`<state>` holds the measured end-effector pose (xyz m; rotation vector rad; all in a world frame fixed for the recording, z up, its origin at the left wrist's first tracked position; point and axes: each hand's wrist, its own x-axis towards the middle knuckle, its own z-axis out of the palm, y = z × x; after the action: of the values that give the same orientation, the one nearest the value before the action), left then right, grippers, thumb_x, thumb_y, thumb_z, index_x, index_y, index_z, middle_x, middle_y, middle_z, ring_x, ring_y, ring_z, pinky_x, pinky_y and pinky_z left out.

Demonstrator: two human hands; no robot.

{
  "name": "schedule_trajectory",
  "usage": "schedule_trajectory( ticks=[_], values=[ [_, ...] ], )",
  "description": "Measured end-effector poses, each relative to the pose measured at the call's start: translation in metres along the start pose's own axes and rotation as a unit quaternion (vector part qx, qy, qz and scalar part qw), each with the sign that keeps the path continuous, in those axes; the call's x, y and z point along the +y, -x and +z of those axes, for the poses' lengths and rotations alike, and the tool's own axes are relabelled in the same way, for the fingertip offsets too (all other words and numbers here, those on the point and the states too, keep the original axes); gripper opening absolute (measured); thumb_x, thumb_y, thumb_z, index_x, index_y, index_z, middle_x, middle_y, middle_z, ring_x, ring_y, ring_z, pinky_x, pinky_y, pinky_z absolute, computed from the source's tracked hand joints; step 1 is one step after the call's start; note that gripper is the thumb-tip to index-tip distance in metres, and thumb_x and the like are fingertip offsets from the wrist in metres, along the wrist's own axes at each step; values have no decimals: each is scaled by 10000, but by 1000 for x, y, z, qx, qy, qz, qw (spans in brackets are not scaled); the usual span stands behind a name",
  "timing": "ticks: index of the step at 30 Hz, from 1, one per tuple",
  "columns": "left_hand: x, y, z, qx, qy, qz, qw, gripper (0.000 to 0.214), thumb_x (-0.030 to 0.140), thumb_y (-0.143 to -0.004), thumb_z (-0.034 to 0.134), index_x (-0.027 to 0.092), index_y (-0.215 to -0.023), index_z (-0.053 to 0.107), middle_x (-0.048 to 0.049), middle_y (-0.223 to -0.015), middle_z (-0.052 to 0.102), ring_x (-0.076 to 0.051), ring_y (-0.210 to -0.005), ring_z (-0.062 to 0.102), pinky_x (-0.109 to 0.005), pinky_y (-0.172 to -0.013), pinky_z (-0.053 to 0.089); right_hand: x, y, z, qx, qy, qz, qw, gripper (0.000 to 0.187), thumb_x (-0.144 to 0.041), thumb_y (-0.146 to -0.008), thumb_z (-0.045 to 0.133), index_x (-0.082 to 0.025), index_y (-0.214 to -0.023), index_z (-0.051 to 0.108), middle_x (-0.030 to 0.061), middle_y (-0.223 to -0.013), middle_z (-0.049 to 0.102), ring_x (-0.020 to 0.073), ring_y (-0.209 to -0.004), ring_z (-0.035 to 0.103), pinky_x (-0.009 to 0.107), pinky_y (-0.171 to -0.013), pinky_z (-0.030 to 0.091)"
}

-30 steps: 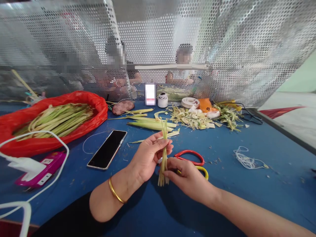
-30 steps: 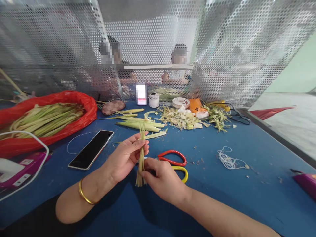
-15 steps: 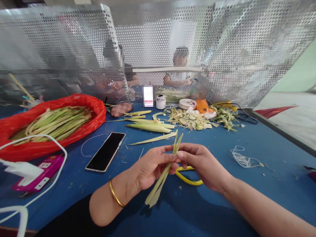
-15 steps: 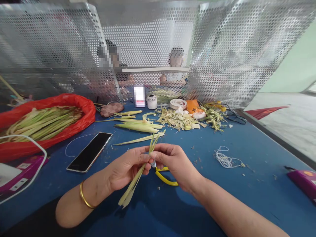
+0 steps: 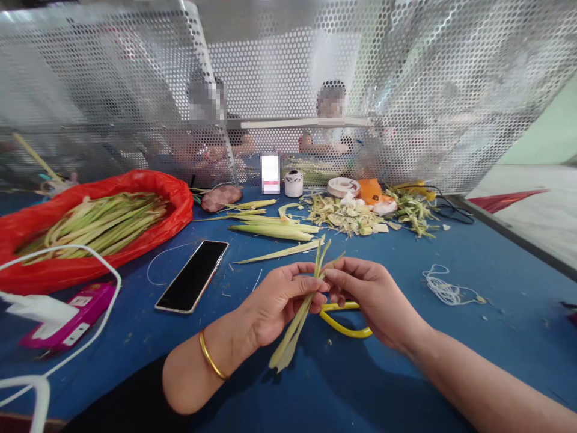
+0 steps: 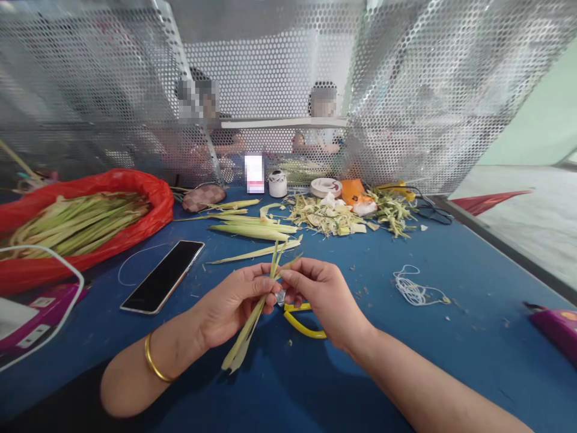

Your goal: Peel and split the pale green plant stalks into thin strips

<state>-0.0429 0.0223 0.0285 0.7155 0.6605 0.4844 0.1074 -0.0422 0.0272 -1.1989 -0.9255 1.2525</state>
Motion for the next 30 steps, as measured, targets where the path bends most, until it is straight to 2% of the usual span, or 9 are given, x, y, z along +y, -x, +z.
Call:
schedule_trajectory(
  ticks=[8, 13, 19, 22, 25, 27, 30],
  values=[
    [-2, -1, -3, -20, 25, -1, 999, 112, 49, -764, 693, 102, -852, 648, -25, -705, 682, -60, -534, 627, -160, -561, 538, 1, -1, 0, 7, 28, -39, 999, 272, -409, -762, 711, -159, -697, 627, -9, -600, 603, 83, -518, 511, 212, -501, 412],
    [-1, -1, -1, -14, 18, -18, 1000, 142, 59, -720, 736, 104, -826, 654, -22, -695, 677, -61, -518, 619, -155, -552, 530, -1, -1, 1, 29, 44, -68, 996, 269, -416, -751, 718, -170, -712, 617, -21, -592, 582, 88, -521, 511, 217, -495, 428],
    [0, 3, -2, -27, -2, -55, 998, 174, 106, -694, 772, 111, -802, 636, -17, -696, 669, -69, -517, 616, -159, -529, 522, -4, -1, -7, -63, -12, 17, 998, 373, -378, -718, 768, -160, -1005, 676, -7, -654, 618, 80, -519, 512, 214, -496, 440],
    [-1, 3, -3, -62, -3, -91, 994, 156, 92, -709, 752, 101, -830, 652, -12, -697, 662, -66, -520, 613, -159, -517, 520, -5, -1, -9, -80, -6, 19, 997, 264, -364, -732, 760, -164, -894, 701, -2, -645, 630, 76, -528, 510, 206, -506, 427],
    [-1, 3, -3, -60, -7, -106, 993, 164, 90, -712, 742, 109, -853, 662, -9, -690, 663, -67, -514, 612, -160, -510, 518, -8, 0, -7, -62, 33, -8, 997, 249, -397, -712, 766, -165, -709, 676, -14, -596, 597, 78, -517, 485, 213, -500, 415],
    [-1, 2, -2, -44, -15, -94, 995, 176, 95, -691, 760, 120, -834, 660, -14, -681, 669, -77, -513, 616, -166, -505, 513, -10, 1, -5, -41, 67, -27, 997, 293, -436, -696, 765, -170, -649, 652, -20, -572, 575, 84, -513, 474, 220, -492, 410],
    [-1, 3, -2, -31, -40, -47, 998, 169, 141, -690, 777, 121, -821, 672, -42, -721, 697, -95, -540, 635, -184, -534, 514, -10, 0, -2, -14, 95, -40, 995, 303, -459, -708, 743, -173, -666, 652, -15, -565, 581, 95, -515, 480, 228, -488, 402]
  ],
)
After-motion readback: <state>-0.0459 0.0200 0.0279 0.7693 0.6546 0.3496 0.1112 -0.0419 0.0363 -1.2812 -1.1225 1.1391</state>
